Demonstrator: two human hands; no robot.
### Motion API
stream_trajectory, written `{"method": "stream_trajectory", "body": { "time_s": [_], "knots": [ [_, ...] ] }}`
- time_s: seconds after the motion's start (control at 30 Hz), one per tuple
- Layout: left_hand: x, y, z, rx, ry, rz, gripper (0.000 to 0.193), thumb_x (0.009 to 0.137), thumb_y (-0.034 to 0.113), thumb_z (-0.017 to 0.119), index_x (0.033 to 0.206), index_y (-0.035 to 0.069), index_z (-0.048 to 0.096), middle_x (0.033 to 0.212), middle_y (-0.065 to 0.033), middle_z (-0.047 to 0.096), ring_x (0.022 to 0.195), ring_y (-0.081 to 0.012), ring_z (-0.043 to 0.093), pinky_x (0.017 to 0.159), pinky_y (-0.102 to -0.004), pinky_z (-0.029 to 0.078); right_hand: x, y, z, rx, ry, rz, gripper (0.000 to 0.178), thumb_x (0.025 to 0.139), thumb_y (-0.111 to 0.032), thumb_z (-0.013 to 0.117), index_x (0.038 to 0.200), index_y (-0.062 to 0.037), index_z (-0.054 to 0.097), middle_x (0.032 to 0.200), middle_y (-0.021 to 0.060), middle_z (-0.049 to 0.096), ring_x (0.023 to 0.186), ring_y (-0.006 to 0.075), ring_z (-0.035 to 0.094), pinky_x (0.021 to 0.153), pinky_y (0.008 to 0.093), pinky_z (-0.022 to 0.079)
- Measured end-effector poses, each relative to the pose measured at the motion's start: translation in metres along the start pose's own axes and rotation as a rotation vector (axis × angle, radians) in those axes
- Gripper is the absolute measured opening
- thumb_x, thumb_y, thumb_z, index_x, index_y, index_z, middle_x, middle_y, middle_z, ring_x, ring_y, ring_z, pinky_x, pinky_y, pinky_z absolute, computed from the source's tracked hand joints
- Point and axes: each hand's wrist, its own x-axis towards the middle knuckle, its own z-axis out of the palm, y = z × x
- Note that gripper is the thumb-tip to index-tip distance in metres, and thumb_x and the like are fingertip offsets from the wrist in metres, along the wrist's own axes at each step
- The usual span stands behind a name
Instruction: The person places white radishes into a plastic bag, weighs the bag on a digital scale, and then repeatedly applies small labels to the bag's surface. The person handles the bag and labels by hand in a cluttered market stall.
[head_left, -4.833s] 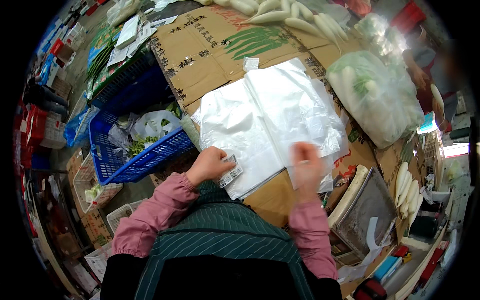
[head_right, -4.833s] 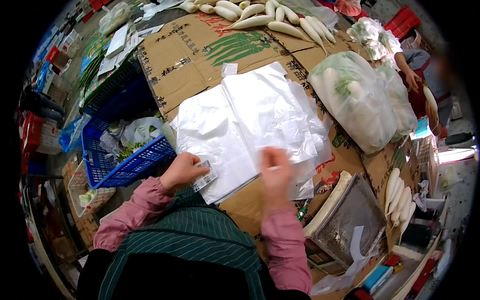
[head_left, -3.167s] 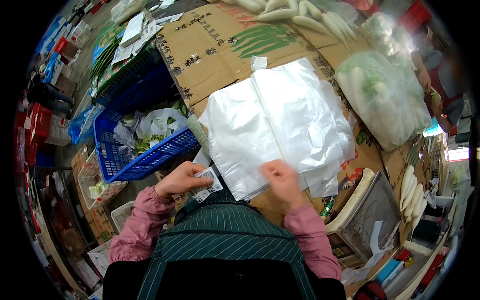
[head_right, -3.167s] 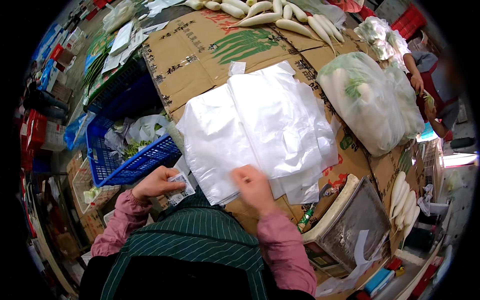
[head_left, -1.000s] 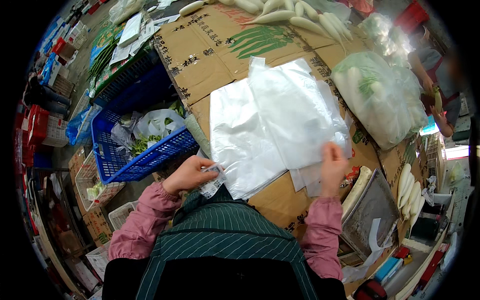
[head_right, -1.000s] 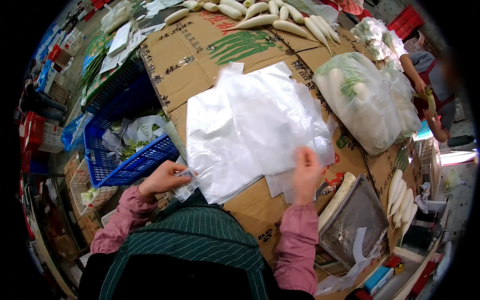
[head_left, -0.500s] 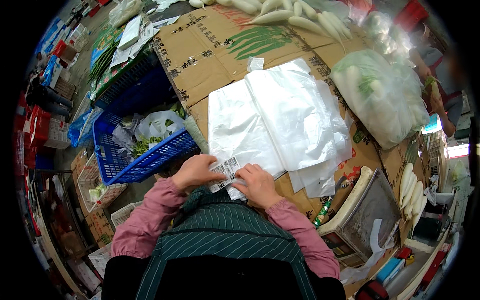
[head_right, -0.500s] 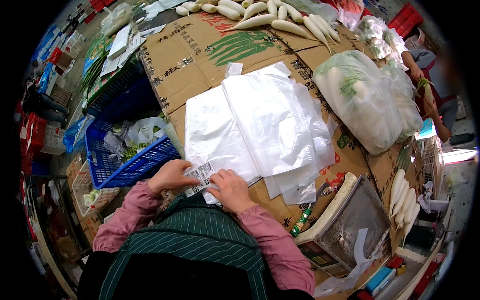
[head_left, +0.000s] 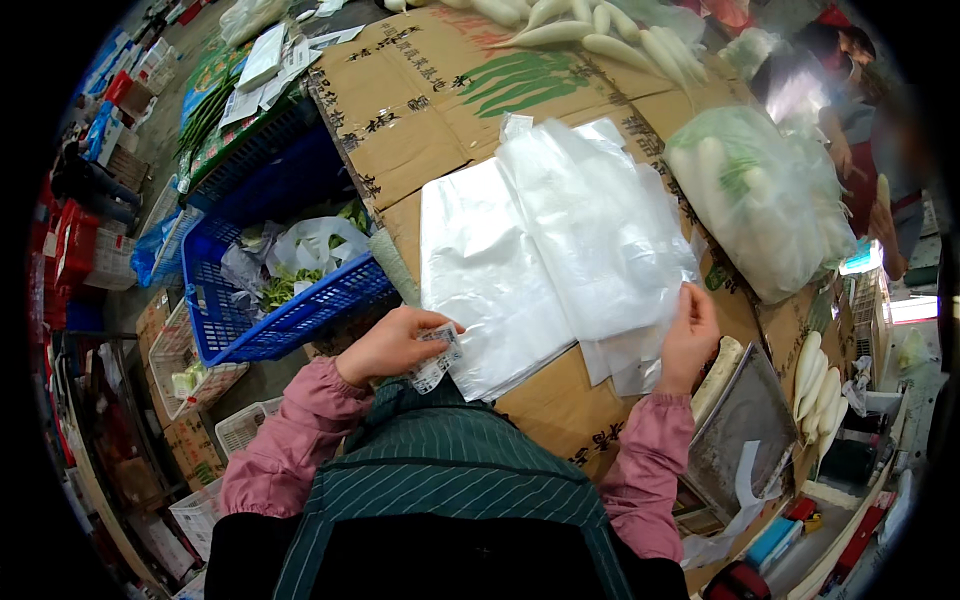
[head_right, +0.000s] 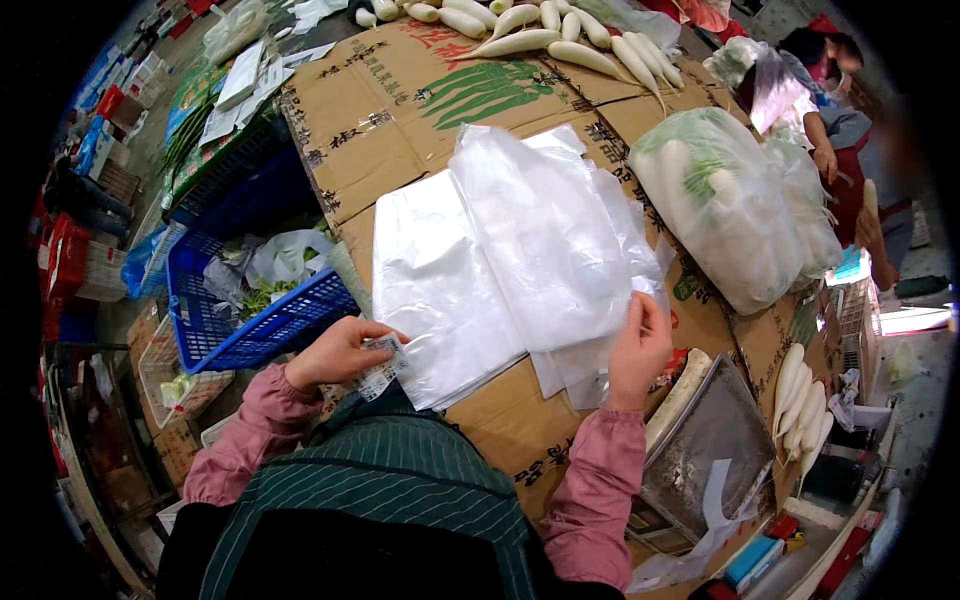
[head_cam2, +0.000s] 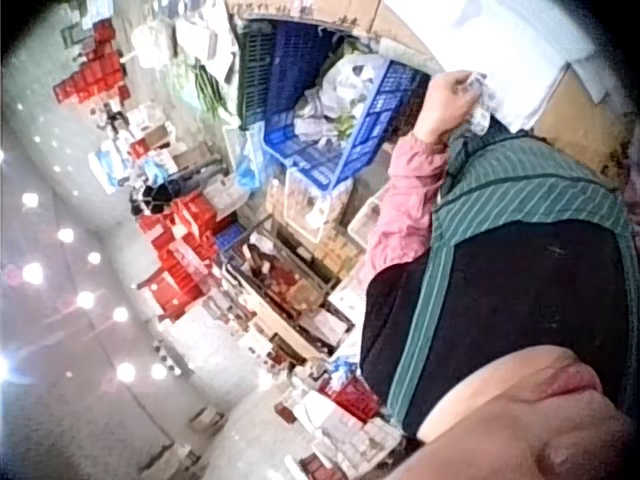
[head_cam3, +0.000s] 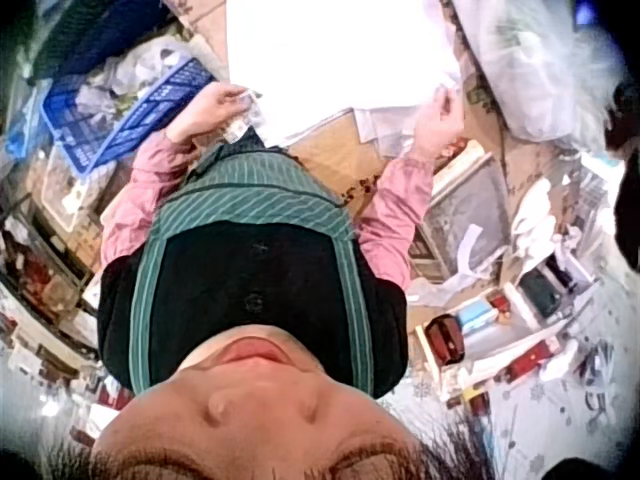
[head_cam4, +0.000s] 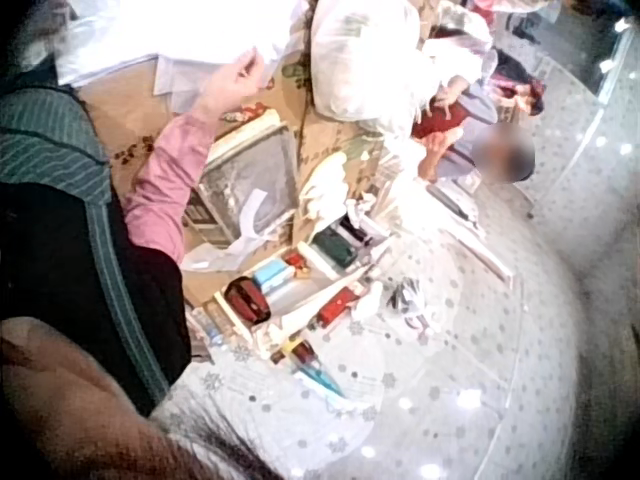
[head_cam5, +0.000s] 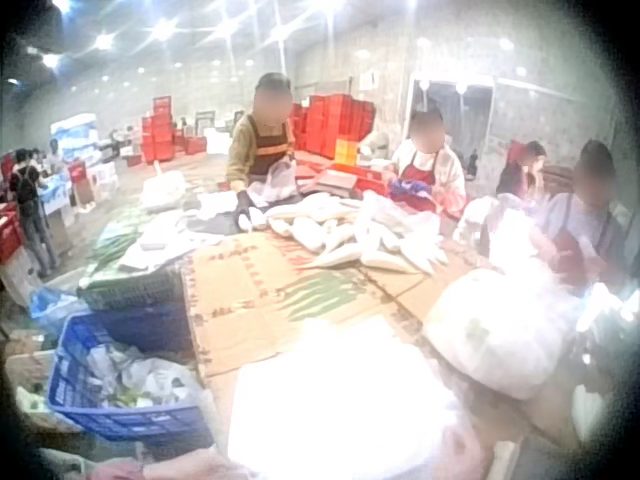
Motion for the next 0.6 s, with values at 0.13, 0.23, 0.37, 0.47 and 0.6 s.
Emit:
{"method": "stream_trajectory", "body": {
  "time_s": [0.13, 0.23, 0.37, 0.47, 0.6],
  "knots": [
    [0.033, 0.002, 0.014, 0.293, -0.008, -0.138, 0.027, 0.073, 0.024, 0.068, 0.083, -0.001, 0.069, 0.062, -0.0162, 0.063, 0.056, -0.0226, 0.062, 0.056, -0.0354, 0.048, -0.045, -0.021, 0.033, 0.161, -0.099, -0.152, 0.014, 0.089, -0.008, 0.060, 0.101, -0.0004, 0.061, 0.096, 0.0037, 0.059, 0.082, 0.0090, 0.052, 0.070, 0.0229, 0.044],
    [0.048, -0.003, 0.023, 0.546, 0.090, -0.311, 0.036, 0.070, 0.036, 0.068, 0.075, 0.001, 0.069, 0.060, -0.0200, 0.060, 0.058, -0.0329, 0.063, 0.055, -0.0400, 0.049, -0.090, -0.040, 0.082, -0.081, -0.765, -0.279, 0.028, 0.074, -0.018, 0.075, 0.093, -0.0035, 0.061, 0.085, 0.0088, 0.059, 0.081, 0.0202, 0.060, 0.069, 0.0319, 0.048],
    [0.029, 0.006, 0.012, 0.697, 0.099, -0.252, 0.049, 0.070, 0.048, 0.068, 0.079, 0.000, 0.069, 0.068, -0.0213, 0.062, 0.063, -0.0352, 0.062, 0.058, -0.0384, 0.049, -0.117, -0.024, 0.108, -0.199, -0.785, -0.496, 0.024, 0.073, -0.020, 0.075, 0.087, -0.0064, 0.061, 0.079, 0.0074, 0.058, 0.080, 0.0258, 0.059, 0.065, 0.0353, 0.048],
    [0.003, -0.002, -0.014, 0.396, -0.079, -0.212, 0.034, 0.076, 0.031, 0.070, 0.086, -0.002, 0.068, 0.068, -0.0128, 0.065, 0.061, -0.0178, 0.061, 0.058, -0.0313, 0.048, -0.118, -0.016, 0.109, -0.203, -0.795, -0.487, 0.017, 0.075, -0.018, 0.072, 0.084, -0.0068, 0.063, 0.077, 0.0077, 0.058, 0.079, 0.0281, 0.058, 0.064, 0.0355, 0.048],
    [-0.026, -0.002, -0.037, -0.095, -0.113, -0.342, 0.016, 0.080, 0.012, 0.069, 0.087, -0.002, 0.069, 0.072, -0.0014, 0.066, 0.064, -0.0073, 0.057, 0.058, -0.0245, 0.046, -0.118, -0.004, 0.103, -0.065, -0.791, -0.357, 0.010, 0.081, -0.016, 0.065, 0.086, -0.0075, 0.067, 0.078, 0.0099, 0.059, 0.079, 0.0257, 0.059, 0.065, 0.0338, 0.048]
  ]
}}
